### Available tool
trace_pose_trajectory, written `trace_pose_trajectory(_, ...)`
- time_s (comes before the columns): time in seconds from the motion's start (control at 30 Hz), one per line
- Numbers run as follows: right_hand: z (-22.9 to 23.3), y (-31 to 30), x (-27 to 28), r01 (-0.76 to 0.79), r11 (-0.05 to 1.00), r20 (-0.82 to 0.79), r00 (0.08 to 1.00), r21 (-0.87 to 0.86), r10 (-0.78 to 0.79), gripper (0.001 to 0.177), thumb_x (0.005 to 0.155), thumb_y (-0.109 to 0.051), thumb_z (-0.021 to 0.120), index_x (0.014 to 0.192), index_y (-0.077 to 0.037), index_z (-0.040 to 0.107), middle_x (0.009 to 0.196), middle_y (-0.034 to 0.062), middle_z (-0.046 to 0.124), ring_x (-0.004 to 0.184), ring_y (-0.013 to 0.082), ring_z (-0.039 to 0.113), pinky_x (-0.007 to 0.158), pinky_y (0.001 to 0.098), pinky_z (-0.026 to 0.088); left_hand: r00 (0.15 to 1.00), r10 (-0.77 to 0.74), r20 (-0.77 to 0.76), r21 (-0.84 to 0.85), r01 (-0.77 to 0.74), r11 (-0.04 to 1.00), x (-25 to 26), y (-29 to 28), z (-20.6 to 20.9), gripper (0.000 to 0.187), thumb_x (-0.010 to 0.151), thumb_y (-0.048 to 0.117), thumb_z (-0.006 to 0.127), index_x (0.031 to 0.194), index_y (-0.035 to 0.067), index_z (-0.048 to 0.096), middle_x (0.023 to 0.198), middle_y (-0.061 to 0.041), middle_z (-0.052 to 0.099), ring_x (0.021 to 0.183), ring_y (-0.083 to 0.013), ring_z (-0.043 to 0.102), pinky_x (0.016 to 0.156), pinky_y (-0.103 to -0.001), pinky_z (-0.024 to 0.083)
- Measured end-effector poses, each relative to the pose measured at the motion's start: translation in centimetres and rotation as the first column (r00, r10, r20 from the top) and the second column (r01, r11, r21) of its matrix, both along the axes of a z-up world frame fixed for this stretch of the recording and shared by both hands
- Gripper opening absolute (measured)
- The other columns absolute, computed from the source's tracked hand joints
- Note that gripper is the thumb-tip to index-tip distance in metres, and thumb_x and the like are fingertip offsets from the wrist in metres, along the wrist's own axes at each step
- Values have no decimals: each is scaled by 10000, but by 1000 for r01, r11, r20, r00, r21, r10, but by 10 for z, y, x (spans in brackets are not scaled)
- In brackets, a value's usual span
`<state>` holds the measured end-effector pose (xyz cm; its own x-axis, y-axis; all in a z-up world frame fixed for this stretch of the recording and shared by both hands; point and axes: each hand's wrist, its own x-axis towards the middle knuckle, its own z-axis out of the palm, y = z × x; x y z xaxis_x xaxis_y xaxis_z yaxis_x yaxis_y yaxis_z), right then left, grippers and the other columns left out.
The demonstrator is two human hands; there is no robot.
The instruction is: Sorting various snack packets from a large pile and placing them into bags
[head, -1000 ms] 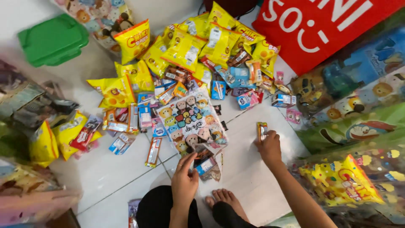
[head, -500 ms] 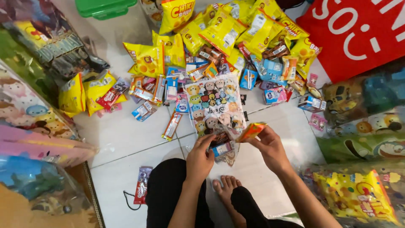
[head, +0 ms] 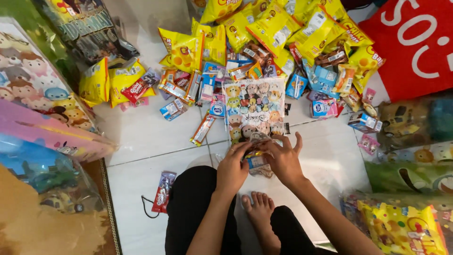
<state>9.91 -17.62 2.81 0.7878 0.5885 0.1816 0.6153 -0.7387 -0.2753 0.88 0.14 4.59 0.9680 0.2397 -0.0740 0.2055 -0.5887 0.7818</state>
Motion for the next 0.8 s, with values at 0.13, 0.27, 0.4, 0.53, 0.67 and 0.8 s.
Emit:
trace_pose_trajectory(0.13,-15,-5,7,-40,997,55,998,-61,44,196,787,-198,829,942,-261,727,822,-18,764,1198,212,623,1150,692,169,1000,13,2,-10,-13,1000,2,1,-5,571,832,79,632,1365,284,628,1339,60,600,1125,-292,687,856,-484,608)
trace_pose_trajectory(0.27,-13,-4,8,-69,983,155,983,-172,96,84,890,-185,730,931,-257,718,824,-16,747,1171,237,631,1149,686,170,1000,11,-6,-19,-11,1000,0,2,-8,582,847,78,630,1389,291,628,1345,61,606,1118,-286,693,845,-467,608)
trace_pose_trajectory(0.4,-29,-6,9,-105,978,232,962,-182,147,113,889,-189,707,946,-279,744,870,-7,741,1204,262,615,1164,690,139,1000,-22,-7,-54,21,998,2,5,4,559,879,46,621,1402,241,628,1350,8,609,1051,-328,715,794,-478,615)
trace_pose_trajectory(0.53,-26,-2,8,-114,975,263,951,-192,163,124,908,-189,714,962,-277,782,890,-14,753,1241,271,611,1165,698,124,1000,-16,2,-75,16,997,1,6,6,549,891,24,620,1402,223,632,1350,-18,614,957,-327,735,749,-470,624)
trace_pose_trajectory(0.67,-21,3,1,-84,966,323,932,-243,163,158,879,-163,746,993,-253,807,898,19,768,1236,297,624,1158,701,151,999,-31,-11,-69,30,997,1,5,9,553,899,9,620,1419,198,620,1361,-39,605,853,-306,750,700,-463,629)
trace_pose_trajectory(0.8,-18,3,-14,-83,931,284,939,-356,193,333,868,-129,693,1187,-199,759,1048,62,759,1269,331,591,1175,698,192,999,-39,-29,-70,37,997,1,5,14,564,895,-2,615,1430,176,610,1373,-51,593,840,-327,750,704,-476,633)
